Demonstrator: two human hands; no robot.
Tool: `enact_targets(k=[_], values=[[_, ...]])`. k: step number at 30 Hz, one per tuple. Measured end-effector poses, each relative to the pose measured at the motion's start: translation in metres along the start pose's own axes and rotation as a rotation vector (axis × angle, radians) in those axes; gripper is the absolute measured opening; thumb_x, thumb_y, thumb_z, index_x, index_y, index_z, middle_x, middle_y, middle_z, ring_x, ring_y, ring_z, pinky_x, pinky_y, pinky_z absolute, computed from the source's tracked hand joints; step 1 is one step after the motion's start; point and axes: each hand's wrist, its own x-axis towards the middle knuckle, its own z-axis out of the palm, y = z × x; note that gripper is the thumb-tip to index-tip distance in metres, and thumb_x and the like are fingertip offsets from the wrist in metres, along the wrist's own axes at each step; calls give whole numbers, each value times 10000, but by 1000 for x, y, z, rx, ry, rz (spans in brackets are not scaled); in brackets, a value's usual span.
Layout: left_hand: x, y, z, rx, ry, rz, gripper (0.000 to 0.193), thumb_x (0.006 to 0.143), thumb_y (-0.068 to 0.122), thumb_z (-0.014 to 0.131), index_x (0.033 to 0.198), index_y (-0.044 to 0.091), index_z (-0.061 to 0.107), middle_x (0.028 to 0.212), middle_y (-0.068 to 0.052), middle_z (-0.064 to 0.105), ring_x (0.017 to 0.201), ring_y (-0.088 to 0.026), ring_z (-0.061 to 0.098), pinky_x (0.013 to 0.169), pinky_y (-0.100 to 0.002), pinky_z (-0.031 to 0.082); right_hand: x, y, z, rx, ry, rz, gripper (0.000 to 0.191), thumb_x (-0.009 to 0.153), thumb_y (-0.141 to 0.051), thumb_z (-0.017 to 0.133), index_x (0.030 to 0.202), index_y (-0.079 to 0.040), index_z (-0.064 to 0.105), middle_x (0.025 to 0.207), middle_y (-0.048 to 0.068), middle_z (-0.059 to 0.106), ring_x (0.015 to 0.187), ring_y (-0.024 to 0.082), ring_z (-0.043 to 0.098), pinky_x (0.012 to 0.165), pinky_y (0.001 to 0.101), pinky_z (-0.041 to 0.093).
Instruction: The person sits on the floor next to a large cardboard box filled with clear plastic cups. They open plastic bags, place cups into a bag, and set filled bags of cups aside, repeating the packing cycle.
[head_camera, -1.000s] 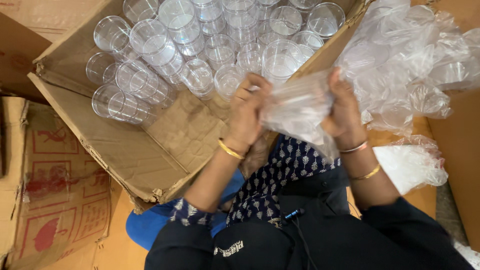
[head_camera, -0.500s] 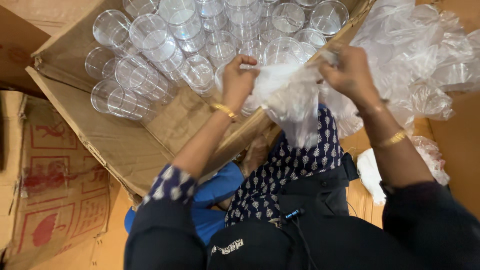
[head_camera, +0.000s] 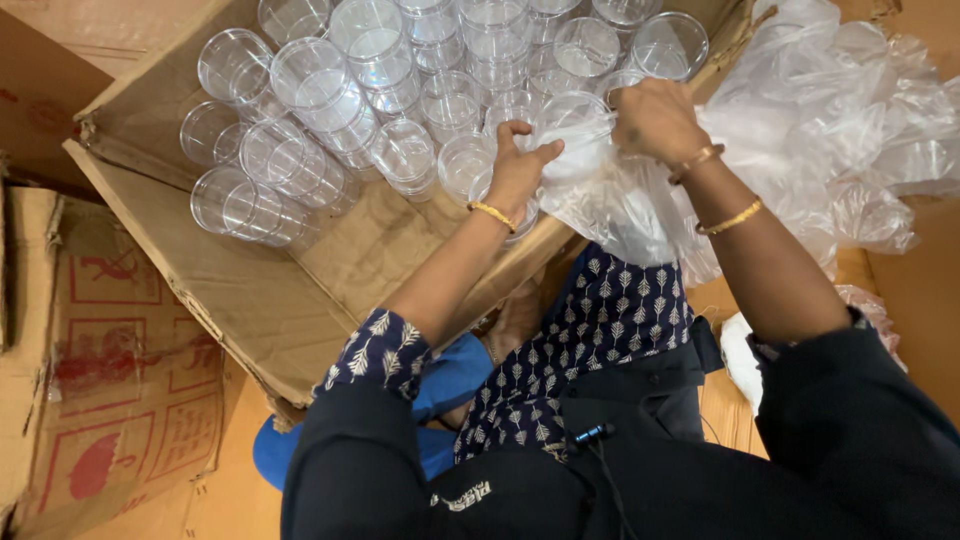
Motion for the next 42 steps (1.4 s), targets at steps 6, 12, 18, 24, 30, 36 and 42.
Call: enact_targets(k=[6,12,18,24,30,36,42], values=[[-29,65,-3,-381,-23,31,601,781,295,794,1232,127,434,1141,-135,583,1007,-267,623,762,-443,576,-28,-11,-30,771,287,114,127,1072,-85,572,1155,-40,657,795,92,623,687,166,578,637,325,459],[-63,96,-8,-430,-393,130,818,846,399,749,1491,31,405,1403,-168,537,1298,-277,570,1085,-417,525,-50,-28,-57,869,601,-35,103,1150,-27,540,1082,-1,613,839,9,550,732,74,479,661,249,392],[-74,103,-28,-431,-597,130,798,822,306,723,1507,12,435,1424,-144,562,1300,-256,575,1145,-405,466,-63,-42,-69,891,558,-61,116,1089,-9,508,1034,-3,610,765,10,533,652,72,481,609,264,370],[-77,66,-30,-568,-574,139,731,834,300,673,1455,-44,496,1409,-153,604,1281,-258,606,1134,-387,481,-72,-43,-70,767,634,-247,78,1075,20,541,1057,1,615,900,101,627,733,160,598,683,280,466],[-90,34,-15,-9,-1192,-14,622,1019,333,669,1407,-148,597,1282,-210,673,1214,-264,624,1096,-381,481,-78,-49,-62,712,533,-343,333,796,48,492,1092,-9,633,977,146,688,891,262,706,853,356,575],[-132,47,2,738,-1116,476,614,1040,403,633,1514,29,522,1553,-271,378,1401,-387,344,1142,-459,303,-114,-4,-41,452,469,-223,397,751,67,562,1100,-69,693,931,142,711,730,296,675,700,380,544],[-126,64,-3,426,-639,615,421,1070,326,634,1442,130,627,1409,-141,504,1366,-266,494,1185,-389,420,-132,103,-44,22,466,25,306,881,72,566,1117,-105,646,1000,90,740,883,309,709,821,402,554]])
